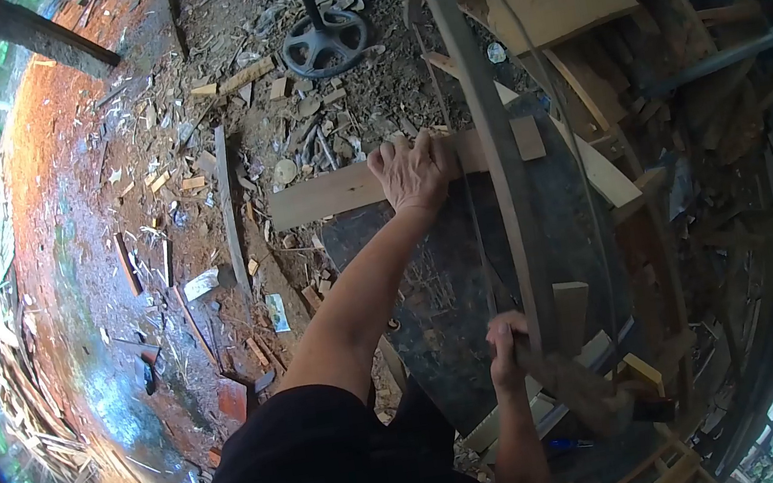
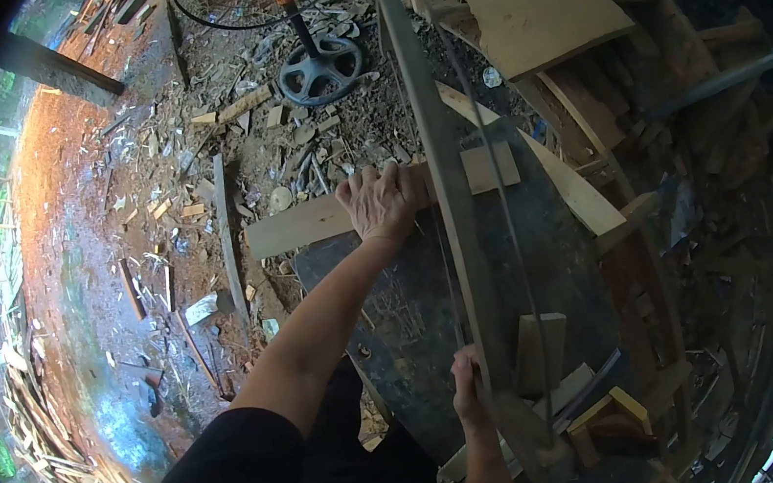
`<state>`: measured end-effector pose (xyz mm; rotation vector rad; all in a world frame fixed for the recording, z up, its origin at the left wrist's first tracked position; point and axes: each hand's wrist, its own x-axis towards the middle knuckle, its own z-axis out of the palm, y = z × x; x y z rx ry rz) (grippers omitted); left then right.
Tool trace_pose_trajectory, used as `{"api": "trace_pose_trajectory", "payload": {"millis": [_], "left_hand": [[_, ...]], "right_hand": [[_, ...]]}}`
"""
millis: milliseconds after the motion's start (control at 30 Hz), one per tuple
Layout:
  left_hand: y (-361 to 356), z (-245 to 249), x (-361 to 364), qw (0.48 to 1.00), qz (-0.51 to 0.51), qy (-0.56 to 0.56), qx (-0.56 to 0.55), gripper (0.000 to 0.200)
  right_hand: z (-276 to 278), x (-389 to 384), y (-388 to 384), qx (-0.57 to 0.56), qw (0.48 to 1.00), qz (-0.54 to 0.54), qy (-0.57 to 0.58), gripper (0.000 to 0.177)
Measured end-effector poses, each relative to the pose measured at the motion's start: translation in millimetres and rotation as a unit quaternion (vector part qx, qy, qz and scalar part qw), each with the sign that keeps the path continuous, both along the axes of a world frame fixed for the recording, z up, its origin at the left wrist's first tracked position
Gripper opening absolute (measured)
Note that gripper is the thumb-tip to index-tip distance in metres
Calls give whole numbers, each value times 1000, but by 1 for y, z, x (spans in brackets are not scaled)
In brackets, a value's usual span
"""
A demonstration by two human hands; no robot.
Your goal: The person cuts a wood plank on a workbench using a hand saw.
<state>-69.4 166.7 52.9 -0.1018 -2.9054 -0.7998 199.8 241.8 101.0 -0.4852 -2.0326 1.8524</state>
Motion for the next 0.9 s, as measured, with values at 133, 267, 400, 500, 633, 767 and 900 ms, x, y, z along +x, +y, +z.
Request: {"api": "trace_pose_trajectory", "payload": {"millis": [133,267,400,500,633,767,900], "left_hand": [[2,-9,3,1000,4,22,-18,26],[8,-11,-5,998,35,48,2,28],[6,-7,0,999,21,38,2,30],[6,-3,0,999,26,15,-16,29],[7,-10,-6,998,55,38,-5,28],[6,-16,-6,997,63,53,3,28],[2,-6,-5,999,27,4,-23,28]], "right_hand": [[22,-14,12,45,996,4,-70,15],[-10,55,21,233,966,-8,-114,16],[-40,72,27,196,980,-4,-21,17],[-21,2,18,213,969,-16,-121,19],[13,-22,22,17,998,3,-57,21],[26,40,26,83,996,12,-37,18],[-37,25,36,-29,996,-7,-89,14]]}}
